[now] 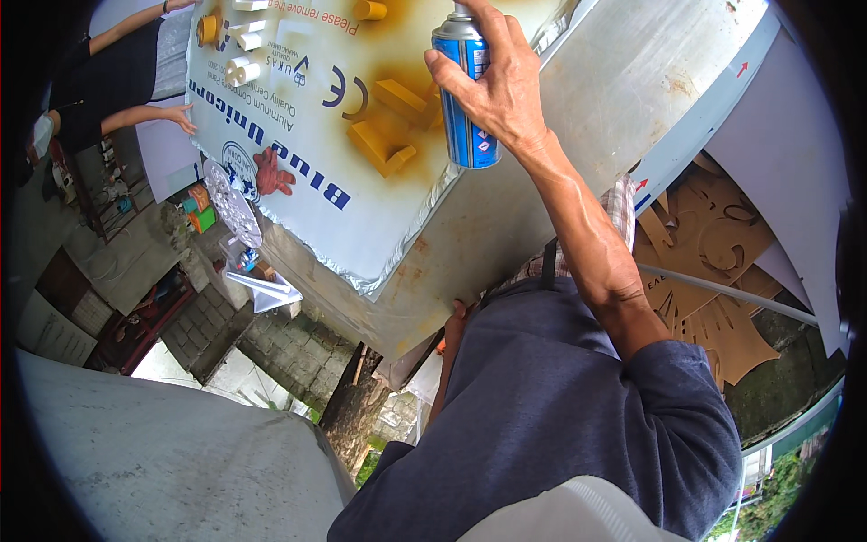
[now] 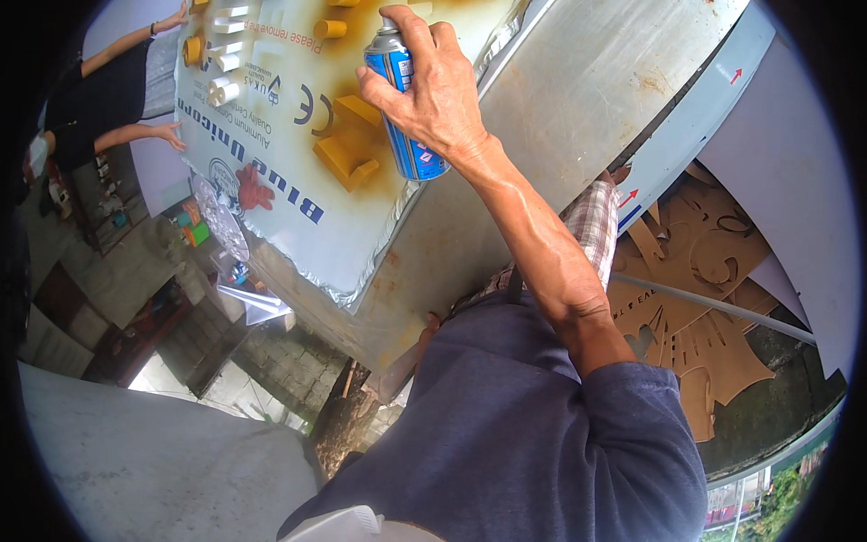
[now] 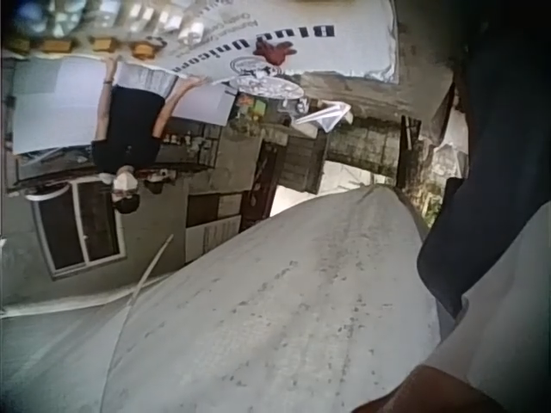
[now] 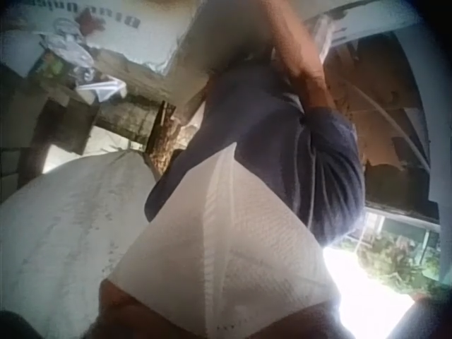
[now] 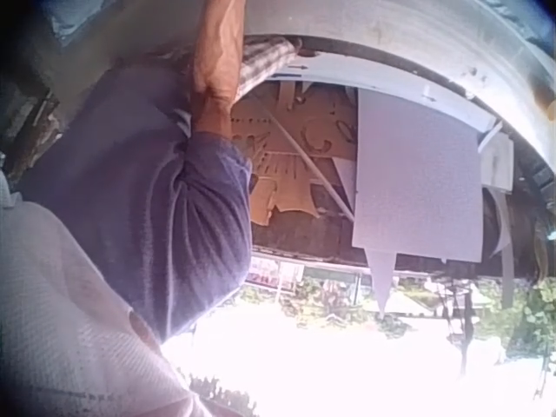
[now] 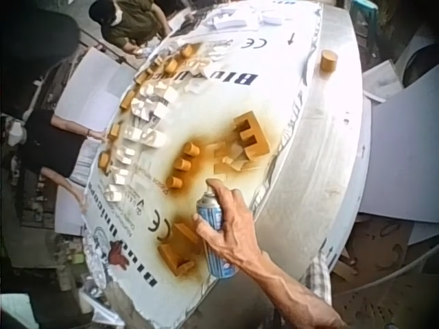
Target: Spray painting 3D letters for a sign board in a workshop.
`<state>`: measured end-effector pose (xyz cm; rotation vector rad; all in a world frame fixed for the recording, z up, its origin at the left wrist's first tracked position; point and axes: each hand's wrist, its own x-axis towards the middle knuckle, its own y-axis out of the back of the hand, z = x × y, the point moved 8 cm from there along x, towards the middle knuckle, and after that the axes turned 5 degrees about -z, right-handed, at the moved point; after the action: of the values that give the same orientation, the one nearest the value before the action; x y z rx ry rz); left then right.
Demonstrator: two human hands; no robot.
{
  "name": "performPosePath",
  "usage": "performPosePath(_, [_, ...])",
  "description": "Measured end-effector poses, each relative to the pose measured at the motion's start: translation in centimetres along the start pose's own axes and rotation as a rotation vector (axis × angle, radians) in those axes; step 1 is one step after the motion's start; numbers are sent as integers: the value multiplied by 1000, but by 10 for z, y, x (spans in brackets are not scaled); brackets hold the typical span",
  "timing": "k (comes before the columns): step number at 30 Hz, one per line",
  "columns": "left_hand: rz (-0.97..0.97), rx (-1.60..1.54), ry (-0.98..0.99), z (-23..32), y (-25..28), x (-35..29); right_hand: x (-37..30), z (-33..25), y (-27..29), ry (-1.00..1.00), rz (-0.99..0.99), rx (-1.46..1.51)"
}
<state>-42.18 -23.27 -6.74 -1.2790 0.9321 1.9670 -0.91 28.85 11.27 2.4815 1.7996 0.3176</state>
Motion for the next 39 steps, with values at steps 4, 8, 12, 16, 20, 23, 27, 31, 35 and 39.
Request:
performPosePath(4, [-2,8,-2,-4,1,4,-1,8,3,-77,-1,-18])
performPosePath(8, [2,15,-2,-5,0,5,-4,8,9,-50,9,-1])
performPosePath(12, [8,22,-2,-2,-5,1,-1,2,10,-41,-2,-3])
performPosePath(16, [21,44,3,0,-12,0,6,-6,6,-12,-19,2])
performPosePath(20, [16,-86,2,-9,-13,8,7,-9,2,-9,-57,25])
performPosePath(23, [-129,-203,-8,-17,-19,13,3,-23,26,138,16,132])
performPosePath(27, [-210,-255,-172,-15,-39,13,10,-20,110,127,229,239])
performPosePath(31, [17,-220,-228,-14,-46,-5,35,6,209,38,318,569])
performPosePath(35, [121,-332,-178,-9,-55,-28,42,16,252,168,295,121])
performPosePath(39, [104,-336,-191,-3,-68,-35,37,24,238,226,166,-301])
